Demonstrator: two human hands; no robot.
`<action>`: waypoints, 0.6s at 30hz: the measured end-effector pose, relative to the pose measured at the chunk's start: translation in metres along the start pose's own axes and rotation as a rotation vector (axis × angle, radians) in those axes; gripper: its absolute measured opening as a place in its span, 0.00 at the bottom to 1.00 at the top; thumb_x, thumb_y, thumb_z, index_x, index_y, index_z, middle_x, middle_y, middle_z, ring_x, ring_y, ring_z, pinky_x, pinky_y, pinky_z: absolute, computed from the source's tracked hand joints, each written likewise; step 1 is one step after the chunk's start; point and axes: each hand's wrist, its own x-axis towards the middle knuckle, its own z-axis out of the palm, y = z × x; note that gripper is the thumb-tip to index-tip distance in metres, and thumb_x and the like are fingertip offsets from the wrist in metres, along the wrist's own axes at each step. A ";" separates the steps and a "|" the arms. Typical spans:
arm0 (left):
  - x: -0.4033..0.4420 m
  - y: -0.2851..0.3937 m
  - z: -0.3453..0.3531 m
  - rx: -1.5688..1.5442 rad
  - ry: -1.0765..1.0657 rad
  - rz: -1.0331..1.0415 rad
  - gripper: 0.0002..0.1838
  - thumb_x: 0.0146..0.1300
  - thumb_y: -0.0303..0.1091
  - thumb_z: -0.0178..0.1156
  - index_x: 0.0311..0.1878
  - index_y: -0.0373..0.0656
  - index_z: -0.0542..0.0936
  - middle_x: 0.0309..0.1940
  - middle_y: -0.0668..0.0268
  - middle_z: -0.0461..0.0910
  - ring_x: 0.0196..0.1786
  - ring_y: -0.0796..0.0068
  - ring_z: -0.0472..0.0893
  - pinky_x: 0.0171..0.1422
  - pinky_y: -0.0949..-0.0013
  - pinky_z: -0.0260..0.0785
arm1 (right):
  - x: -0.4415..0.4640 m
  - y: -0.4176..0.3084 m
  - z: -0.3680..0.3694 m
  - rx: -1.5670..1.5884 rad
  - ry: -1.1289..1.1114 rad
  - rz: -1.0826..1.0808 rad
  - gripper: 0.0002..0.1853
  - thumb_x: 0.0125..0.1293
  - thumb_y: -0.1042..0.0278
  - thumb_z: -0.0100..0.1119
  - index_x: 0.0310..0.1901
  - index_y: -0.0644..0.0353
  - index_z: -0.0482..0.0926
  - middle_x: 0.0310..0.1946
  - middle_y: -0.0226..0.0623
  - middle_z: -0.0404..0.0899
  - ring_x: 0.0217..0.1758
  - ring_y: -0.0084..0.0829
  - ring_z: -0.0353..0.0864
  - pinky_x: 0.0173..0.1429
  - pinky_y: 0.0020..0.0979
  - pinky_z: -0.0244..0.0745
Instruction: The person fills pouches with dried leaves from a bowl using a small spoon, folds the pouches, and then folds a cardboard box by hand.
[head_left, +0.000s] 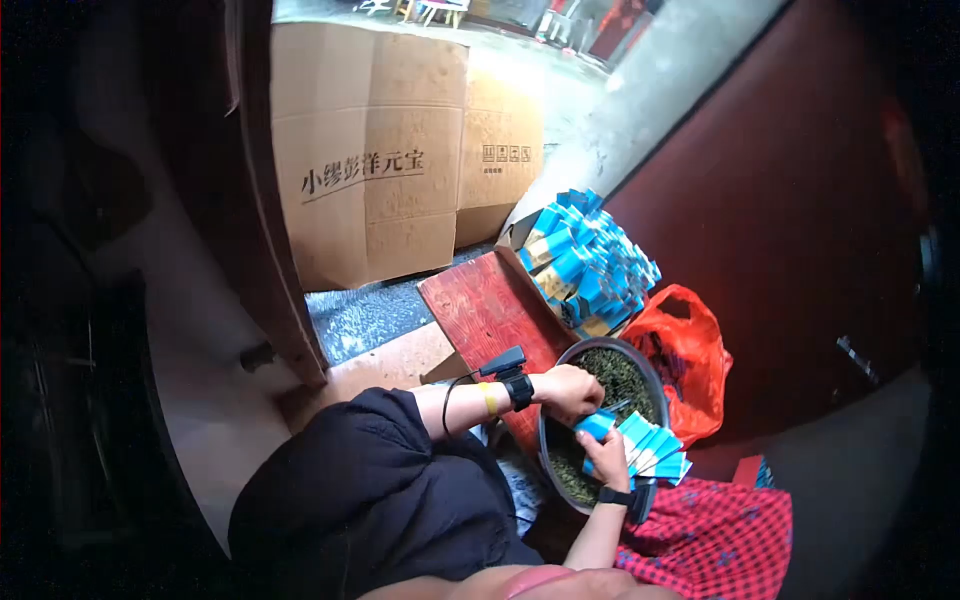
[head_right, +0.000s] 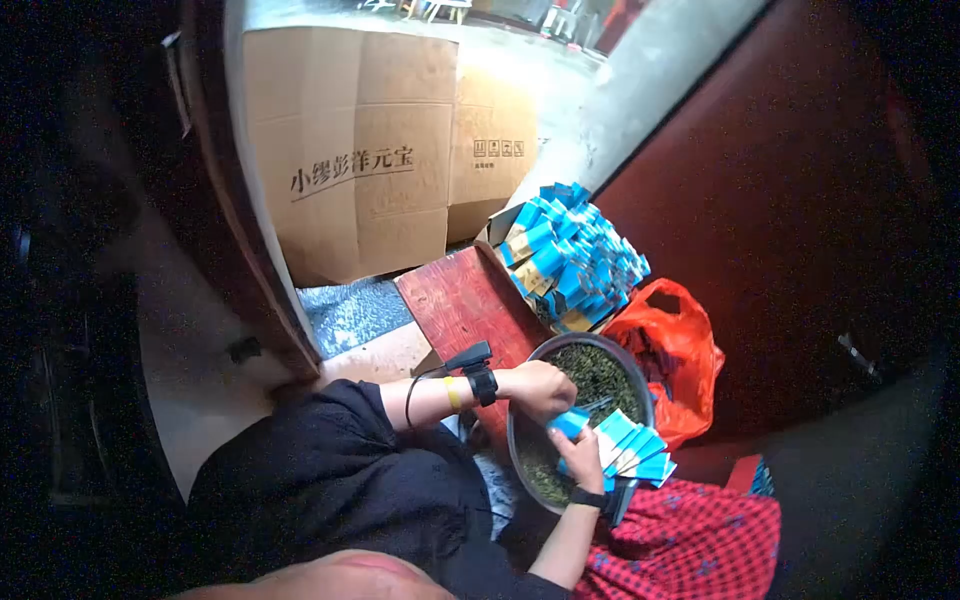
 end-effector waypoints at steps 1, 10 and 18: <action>-0.001 0.003 -0.002 0.027 0.003 0.004 0.12 0.58 0.44 0.56 0.37 0.48 0.83 0.29 0.57 0.83 0.34 0.54 0.83 0.40 0.54 0.73 | 0.002 0.000 0.004 0.018 0.037 -0.035 0.07 0.58 0.70 0.68 0.34 0.56 0.78 0.25 0.18 0.74 0.23 0.13 0.67 0.27 0.21 0.63; 0.000 0.008 -0.011 -0.185 0.040 -0.031 0.13 0.59 0.43 0.55 0.39 0.48 0.83 0.33 0.58 0.83 0.39 0.56 0.83 0.44 0.56 0.73 | 0.001 -0.011 0.005 -0.090 0.267 -0.256 0.11 0.60 0.68 0.67 0.39 0.62 0.77 0.31 0.26 0.79 0.33 0.18 0.74 0.40 0.24 0.72; -0.004 0.008 -0.009 -0.131 0.158 -0.027 0.11 0.59 0.40 0.54 0.38 0.46 0.82 0.30 0.57 0.83 0.36 0.54 0.83 0.42 0.53 0.73 | 0.008 0.004 -0.010 -0.067 0.498 -0.376 0.14 0.69 0.63 0.58 0.27 0.60 0.70 0.28 0.26 0.71 0.28 0.16 0.64 0.32 0.21 0.61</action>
